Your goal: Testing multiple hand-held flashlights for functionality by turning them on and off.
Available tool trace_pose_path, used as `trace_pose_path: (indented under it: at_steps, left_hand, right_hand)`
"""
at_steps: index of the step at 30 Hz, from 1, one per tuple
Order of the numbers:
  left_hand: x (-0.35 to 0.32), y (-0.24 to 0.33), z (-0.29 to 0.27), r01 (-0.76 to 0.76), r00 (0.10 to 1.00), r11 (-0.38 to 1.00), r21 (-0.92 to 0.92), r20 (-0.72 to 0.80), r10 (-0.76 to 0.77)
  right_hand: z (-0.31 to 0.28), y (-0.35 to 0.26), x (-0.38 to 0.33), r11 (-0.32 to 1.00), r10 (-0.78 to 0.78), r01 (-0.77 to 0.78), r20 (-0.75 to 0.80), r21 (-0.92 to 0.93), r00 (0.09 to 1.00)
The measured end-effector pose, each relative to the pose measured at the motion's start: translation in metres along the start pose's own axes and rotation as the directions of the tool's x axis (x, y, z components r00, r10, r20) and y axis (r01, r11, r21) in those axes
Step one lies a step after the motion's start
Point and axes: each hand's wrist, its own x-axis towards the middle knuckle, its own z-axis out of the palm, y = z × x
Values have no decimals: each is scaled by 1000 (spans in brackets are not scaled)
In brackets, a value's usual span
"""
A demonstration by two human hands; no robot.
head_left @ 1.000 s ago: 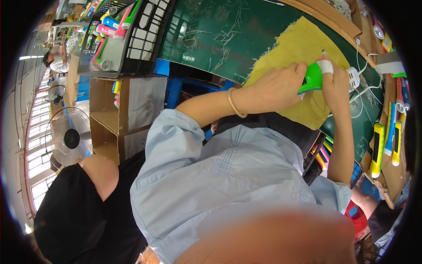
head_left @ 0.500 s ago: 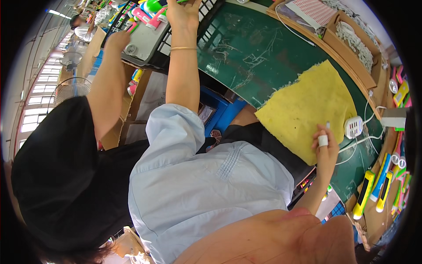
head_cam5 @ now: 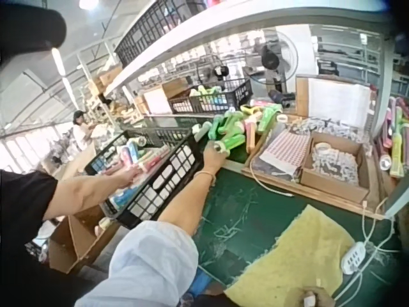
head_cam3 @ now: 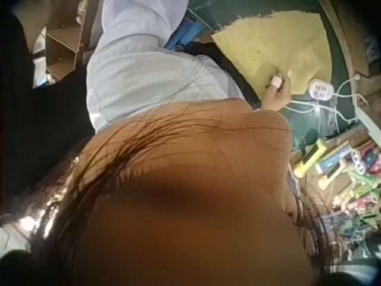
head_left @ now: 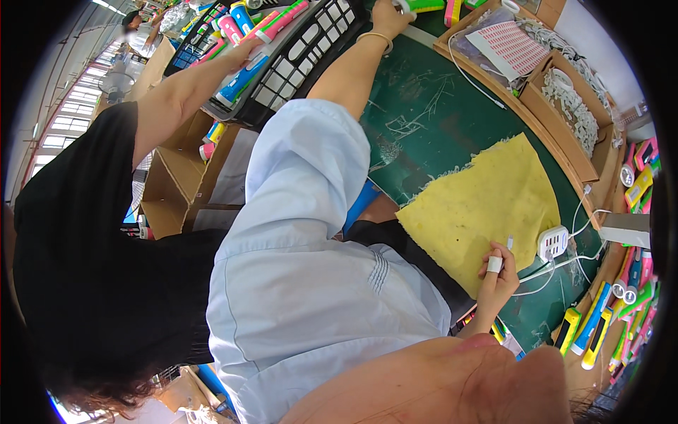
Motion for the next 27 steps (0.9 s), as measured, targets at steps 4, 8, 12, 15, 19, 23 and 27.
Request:
trace_pose_path:
  at_steps: [4, 8, 12, 15, 19, 23, 27]
  left_hand:
    - [7, 35, -25, 236, 964, 569, -788, 118, -237]
    - [-15, 96, -77, 654, 755, -157, -740, 629, 185]
    - [-116, 187, -89, 728, 646, 83, -680, 722, 246]
    - [-179, 233, -81, 777, 556, 144, -613, 774, 302]
    - [-214, 246, -84, 768, 633, -185, -613, 681, 368]
    - [-239, 253, -97, 850, 520, -144, -507, 760, 390]
    - [-262, 258, -98, 894, 441, -36, -446, 866, 235]
  right_hand:
    - [-6, 1, -2, 994, 85, -89, 56, 63, 995]
    - [-17, -13, 11, 942, 229, -280, 255, 183, 939]
    - [-4, -39, 38, 657, 59, -429, 524, 620, 849]
    - [14, -61, 36, 567, 13, -608, 733, 555, 680]
    - [19, -82, -7, 783, -277, 285, -100, 554, 956]
    - [16, -73, -23, 969, 63, -82, 87, 231, 994]
    - [24, -38, -24, 978, -203, 207, 132, -21, 970]
